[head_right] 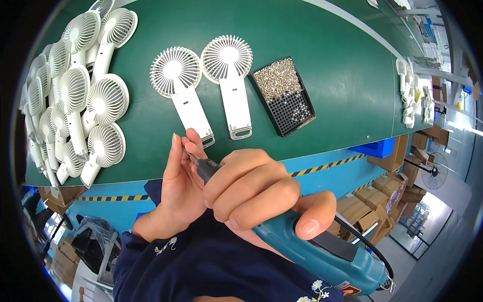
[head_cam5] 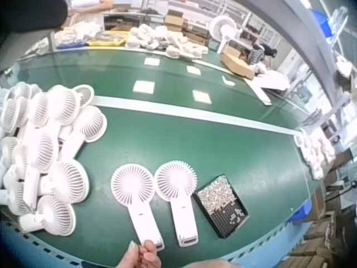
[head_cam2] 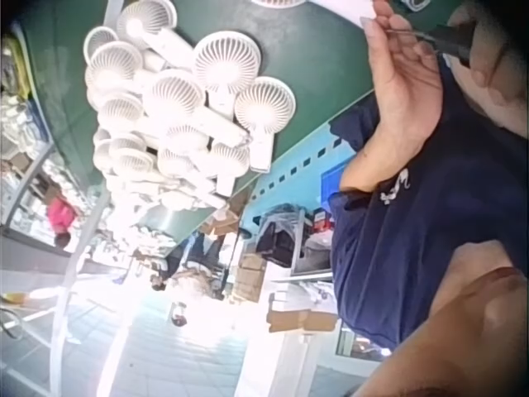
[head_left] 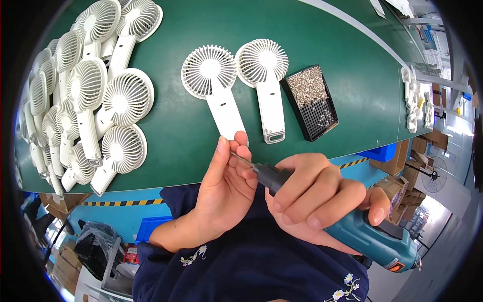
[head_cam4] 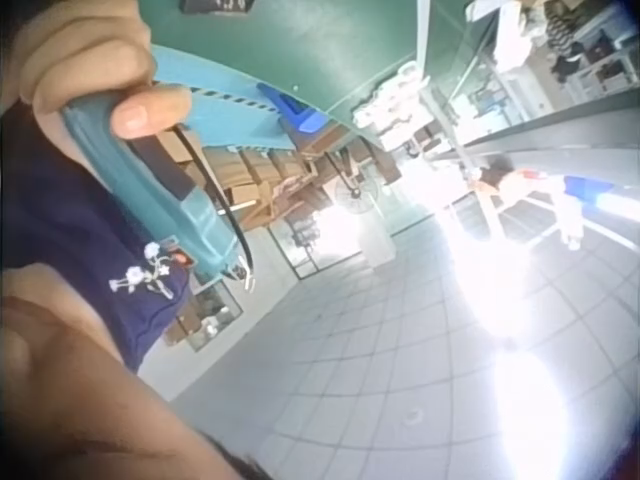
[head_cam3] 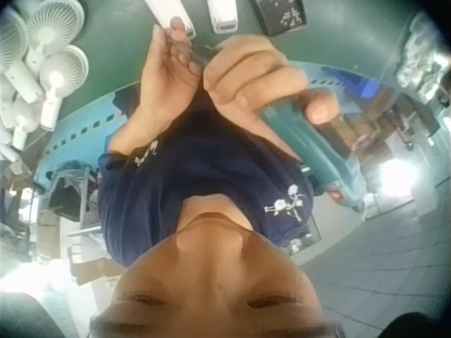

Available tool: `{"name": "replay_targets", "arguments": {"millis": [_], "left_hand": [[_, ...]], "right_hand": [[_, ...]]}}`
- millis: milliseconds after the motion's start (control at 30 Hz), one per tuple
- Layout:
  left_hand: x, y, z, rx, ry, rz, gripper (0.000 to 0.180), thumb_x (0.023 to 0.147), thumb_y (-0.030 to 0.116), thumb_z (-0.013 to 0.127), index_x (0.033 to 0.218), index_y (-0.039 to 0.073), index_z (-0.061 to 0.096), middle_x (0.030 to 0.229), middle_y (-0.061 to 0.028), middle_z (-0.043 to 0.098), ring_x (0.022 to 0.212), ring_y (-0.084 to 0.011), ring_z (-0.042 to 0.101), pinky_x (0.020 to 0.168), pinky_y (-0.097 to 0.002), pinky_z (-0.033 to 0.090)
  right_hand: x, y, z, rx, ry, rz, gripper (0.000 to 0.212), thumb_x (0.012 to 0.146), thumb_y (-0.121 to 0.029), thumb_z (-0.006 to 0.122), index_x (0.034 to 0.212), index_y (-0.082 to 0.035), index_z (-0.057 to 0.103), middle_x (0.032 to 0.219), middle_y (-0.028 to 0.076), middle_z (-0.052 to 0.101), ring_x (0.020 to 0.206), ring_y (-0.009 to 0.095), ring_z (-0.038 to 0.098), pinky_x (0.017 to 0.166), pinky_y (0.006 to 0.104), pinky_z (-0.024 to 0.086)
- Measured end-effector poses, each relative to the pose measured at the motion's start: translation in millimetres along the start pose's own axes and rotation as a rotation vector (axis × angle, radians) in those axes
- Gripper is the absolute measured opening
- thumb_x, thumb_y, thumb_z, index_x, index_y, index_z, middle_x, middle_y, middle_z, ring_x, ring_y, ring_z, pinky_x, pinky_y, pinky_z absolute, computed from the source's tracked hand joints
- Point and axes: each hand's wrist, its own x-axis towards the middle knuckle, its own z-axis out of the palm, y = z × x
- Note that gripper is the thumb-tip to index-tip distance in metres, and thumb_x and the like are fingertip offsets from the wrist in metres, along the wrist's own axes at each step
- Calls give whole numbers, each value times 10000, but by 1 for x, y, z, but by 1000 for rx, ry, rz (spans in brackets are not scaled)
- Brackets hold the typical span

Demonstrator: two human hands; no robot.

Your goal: The person fastens screws into the handles of portable fans on an assembly line using an electric screwdriver.

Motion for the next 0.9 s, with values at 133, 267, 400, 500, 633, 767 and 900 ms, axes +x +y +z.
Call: {"name": "replay_targets", "arguments": {"millis": [133,267,400,500,633,767,900], "left_hand": [[-1,-1,4,56,-3,-15,246,1039,298,455,1051,101,602,1001,33,702,815,-42,648,723,-216,521],[0,-1,3,59,20,1,246,1036,302,462,1069,104,604,949,31,709,755,-43,627,713,-213,514],[1,2,-7,73,18,-2,232,1029,299,483,1050,112,619,983,39,699,785,-32,622,695,-213,490],[-2,-1,-8,107,-8,21,218,1022,292,500,1027,116,628,1049,40,680,837,-18,620,691,-217,479],[0,-1,-18,90,-10,15,236,1020,282,506,1042,85,633,1163,-2,649,912,-51,627,709,-243,495],[-10,3,-8,315,-26,35,321,1024,274,489,1084,-9,626,1225,-156,620,939,-198,645,731,-304,543],[-22,20,-17,1043,-46,406,183,914,26,615,1084,-41,611,1189,-193,596,927,-199,640,714,-288,541]], "right_hand": [[0,2,-2,-37,-18,-24,310,1010,-270,398,1282,-120,382,713,110,542,404,213,483,390,332,428],[3,8,-5,-58,-87,-16,571,979,-544,413,1259,-47,428,690,56,515,366,133,447,304,267,400],[5,5,-5,-18,-81,77,585,971,-549,425,1266,-43,426,677,53,506,370,130,446,309,261,393],[2,4,-6,-8,-51,56,608,966,-576,399,1264,-48,437,680,52,504,380,144,449,324,275,400],[-4,0,-7,70,14,25,336,1012,-351,379,1253,-117,402,687,125,538,419,231,486,431,358,457],[-6,-2,-11,-35,-31,167,332,1006,-356,400,1240,-121,404,693,126,545,438,244,509,418,364,454],[-4,-9,-21,-85,-92,211,338,998,-391,409,1221,-137,398,711,123,553,460,245,522,421,368,456]]}}
